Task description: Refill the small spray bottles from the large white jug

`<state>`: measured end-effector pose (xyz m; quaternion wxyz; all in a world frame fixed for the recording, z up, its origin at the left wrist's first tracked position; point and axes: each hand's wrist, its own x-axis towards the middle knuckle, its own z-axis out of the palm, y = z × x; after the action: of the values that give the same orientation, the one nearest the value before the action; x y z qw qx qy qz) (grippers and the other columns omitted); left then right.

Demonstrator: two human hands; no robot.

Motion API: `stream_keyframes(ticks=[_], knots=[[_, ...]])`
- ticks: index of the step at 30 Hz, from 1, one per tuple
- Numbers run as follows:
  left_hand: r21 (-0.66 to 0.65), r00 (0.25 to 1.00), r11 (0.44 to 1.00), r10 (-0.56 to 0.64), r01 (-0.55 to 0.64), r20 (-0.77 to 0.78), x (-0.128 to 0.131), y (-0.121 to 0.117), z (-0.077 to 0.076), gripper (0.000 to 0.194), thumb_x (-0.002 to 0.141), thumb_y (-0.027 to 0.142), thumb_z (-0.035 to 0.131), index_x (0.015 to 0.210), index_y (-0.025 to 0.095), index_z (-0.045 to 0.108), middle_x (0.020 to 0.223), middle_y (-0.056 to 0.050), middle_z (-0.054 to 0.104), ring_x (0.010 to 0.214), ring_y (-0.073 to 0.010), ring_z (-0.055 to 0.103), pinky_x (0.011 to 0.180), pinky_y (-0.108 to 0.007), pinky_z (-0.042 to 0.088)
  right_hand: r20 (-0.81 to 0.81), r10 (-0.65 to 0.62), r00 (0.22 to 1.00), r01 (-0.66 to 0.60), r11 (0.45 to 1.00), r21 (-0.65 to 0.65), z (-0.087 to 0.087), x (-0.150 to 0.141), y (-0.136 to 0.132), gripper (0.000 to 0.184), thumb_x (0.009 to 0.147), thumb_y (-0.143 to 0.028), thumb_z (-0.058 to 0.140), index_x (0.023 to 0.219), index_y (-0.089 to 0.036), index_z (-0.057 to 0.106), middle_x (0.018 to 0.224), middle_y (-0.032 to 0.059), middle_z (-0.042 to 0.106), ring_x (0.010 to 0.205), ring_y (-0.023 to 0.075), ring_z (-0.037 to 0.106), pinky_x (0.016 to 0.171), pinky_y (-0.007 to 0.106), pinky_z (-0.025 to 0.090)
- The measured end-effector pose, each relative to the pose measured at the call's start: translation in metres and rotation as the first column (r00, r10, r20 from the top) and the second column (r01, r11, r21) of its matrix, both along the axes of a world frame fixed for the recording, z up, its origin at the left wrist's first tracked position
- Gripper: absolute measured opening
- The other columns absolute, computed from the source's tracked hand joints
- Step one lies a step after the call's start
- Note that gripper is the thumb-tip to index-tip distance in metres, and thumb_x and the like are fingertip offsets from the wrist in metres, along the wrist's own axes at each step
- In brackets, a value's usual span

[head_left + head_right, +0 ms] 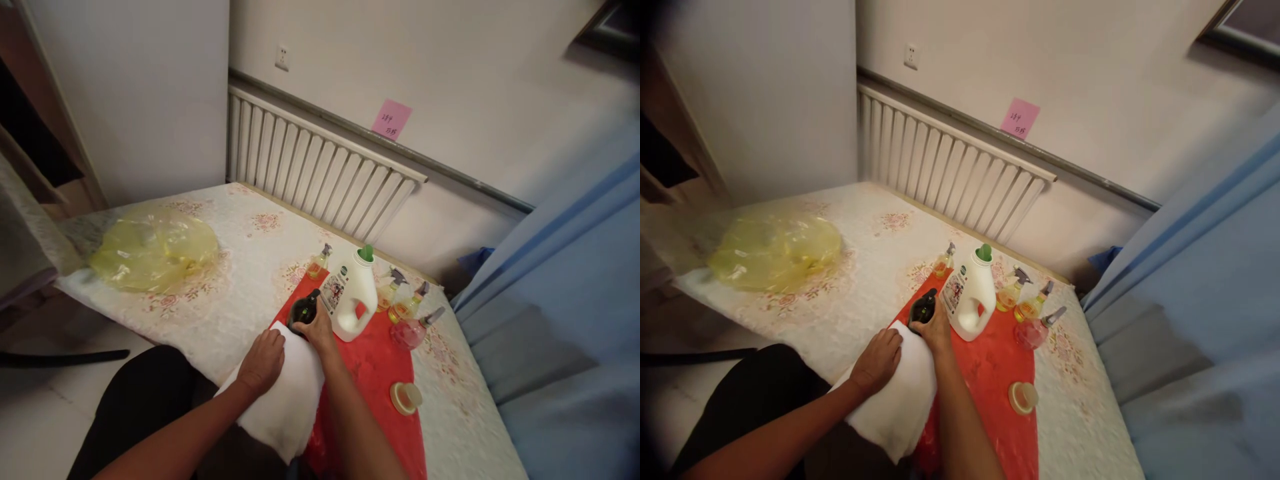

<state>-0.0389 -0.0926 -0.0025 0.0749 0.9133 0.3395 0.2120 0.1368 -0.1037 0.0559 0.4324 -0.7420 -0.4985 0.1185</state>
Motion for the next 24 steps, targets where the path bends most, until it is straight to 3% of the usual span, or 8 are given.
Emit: stream_keyframes(ticks=[4,9,16,19,24], knots=[[0.008,1.000,1.000,0.007,-0.006,-0.012,-0.001,0.000,0.003,0.018,0.093,0.013,0.044,0.094,0.015,0.062,0.099,-0.011,0.059,0.097,-0.0271,0.051,0.091,-0.042,0.044,0.042,-0.025,0.999,0.023,0.999,0.046,-0.001,-0.006,0.000,0.070,0.056,-0.028,0.083,0.121,-0.018,0.060,0.118,0.0099,0.069,0.115,0.0292,0.063,0.103,0.040,0.048],[0.014,1.000,1.000,0.002,-0.001,-0.019,-0.001,0.001,0.004,0.017,0.093,0.014,0.045,0.093,0.016,0.062,0.099,-0.010,0.060,0.097,-0.0264,0.052,0.091,-0.041,0.044,0.044,-0.092,0.995,0.086,0.990,0.111,0.002,-0.010,0.000,0.081,0.056,-0.026,0.082,0.131,-0.012,0.055,0.131,0.0165,0.064,0.126,0.0314,0.057,0.110,0.042,0.043],[0.047,1.000,0.999,-0.012,0.012,-0.006,0.001,0.007,0.000,0.018,0.093,0.015,0.045,0.091,0.016,0.062,0.098,-0.011,0.060,0.095,-0.0274,0.053,0.090,-0.042,0.044,0.051,-0.128,0.990,0.115,0.972,0.203,0.028,-0.016,-0.006,0.084,0.055,-0.029,0.083,0.132,-0.013,0.055,0.131,0.0158,0.064,0.127,0.0316,0.057,0.112,0.043,0.042],[0.062,1.000,0.998,-0.027,0.026,0.005,0.001,0.009,-0.001,0.017,0.093,0.016,0.045,0.091,0.017,0.062,0.096,-0.010,0.060,0.094,-0.0275,0.053,0.089,-0.042,0.044,-0.017,-0.125,0.992,0.125,0.968,0.218,0.045,-0.021,-0.023,0.080,0.055,-0.029,0.084,0.129,-0.017,0.057,0.128,0.0120,0.066,0.121,0.0292,0.061,0.108,0.041,0.047],[0.101,0.999,0.994,-0.054,0.053,0.007,0.002,0.011,-0.002,0.016,0.093,0.016,0.046,0.089,0.017,0.062,0.093,-0.009,0.059,0.092,-0.0274,0.054,0.088,-0.042,0.044,-0.173,-0.093,0.980,0.122,0.979,0.165,0.073,-0.022,-0.074,0.066,0.055,-0.028,0.083,0.118,-0.020,0.063,0.112,0.0052,0.073,0.102,0.0244,0.068,0.093,0.035,0.056]])
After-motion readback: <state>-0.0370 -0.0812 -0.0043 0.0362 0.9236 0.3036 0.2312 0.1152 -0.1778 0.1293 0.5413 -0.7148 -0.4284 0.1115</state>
